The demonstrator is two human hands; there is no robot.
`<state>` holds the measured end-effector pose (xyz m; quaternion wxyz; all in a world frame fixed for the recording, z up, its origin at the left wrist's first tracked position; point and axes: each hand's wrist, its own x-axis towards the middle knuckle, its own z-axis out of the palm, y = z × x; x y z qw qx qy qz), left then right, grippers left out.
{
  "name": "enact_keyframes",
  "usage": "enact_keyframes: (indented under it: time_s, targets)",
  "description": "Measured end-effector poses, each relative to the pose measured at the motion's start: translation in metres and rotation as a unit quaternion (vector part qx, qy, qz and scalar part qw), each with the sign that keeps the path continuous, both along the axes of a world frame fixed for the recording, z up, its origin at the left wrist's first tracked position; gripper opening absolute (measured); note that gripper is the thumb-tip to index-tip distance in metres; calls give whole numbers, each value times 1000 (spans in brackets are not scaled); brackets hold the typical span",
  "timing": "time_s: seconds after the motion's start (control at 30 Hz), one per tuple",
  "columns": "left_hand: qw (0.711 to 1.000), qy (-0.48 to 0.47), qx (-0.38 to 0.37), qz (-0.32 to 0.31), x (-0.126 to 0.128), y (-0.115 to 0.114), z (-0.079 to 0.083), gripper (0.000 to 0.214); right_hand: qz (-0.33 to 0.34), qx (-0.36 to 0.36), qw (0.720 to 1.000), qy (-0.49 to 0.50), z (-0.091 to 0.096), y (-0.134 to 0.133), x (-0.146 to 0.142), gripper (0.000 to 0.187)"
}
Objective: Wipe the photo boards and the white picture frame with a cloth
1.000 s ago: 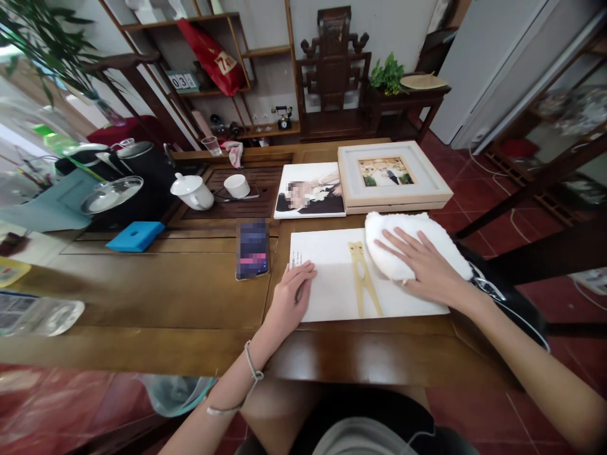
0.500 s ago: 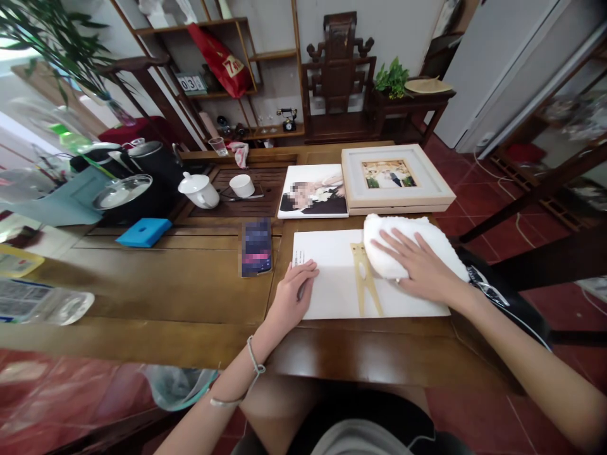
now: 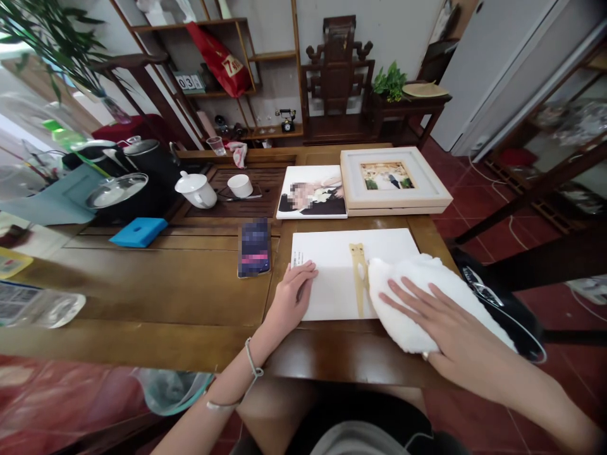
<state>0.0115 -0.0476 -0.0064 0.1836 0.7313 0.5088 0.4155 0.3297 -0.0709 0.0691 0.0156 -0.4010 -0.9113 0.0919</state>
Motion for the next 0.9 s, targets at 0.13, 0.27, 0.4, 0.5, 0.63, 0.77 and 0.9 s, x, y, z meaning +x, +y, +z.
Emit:
enact_keyframes:
  time_s: [0.13, 0.27, 0.4, 0.5, 0.63, 0.77, 0.9]
  targets:
    - [1000, 1, 2, 2, 0, 0, 0, 23, -56, -68, 995, 42, -5, 31, -10, 84]
    - [1000, 5, 2, 0, 0, 1, 0, 23, -144, -43, 988, 46, -18, 83, -56, 72]
    - [1000, 4, 0, -1, -1, 2, -1, 23, -95, 7, 995, -14, -18, 94, -103, 75]
    - [1000, 0, -2, -2, -2, 2, -1, 24, -3, 24, 999, -39, -12, 64, -115, 78]
    - [1000, -3, -3, -4, -1, 2, 0, 24, 88, -12, 995, -32, -3, 6, -103, 84]
    - [1000, -1, -6, -4, -1, 2, 1, 24, 96, -37, 994, -26, 3, -4, -89, 85]
    - [1000, -6, 4, 3, -1, 1, 3, 25, 21, -15, 998, -50, -2, 47, -104, 80]
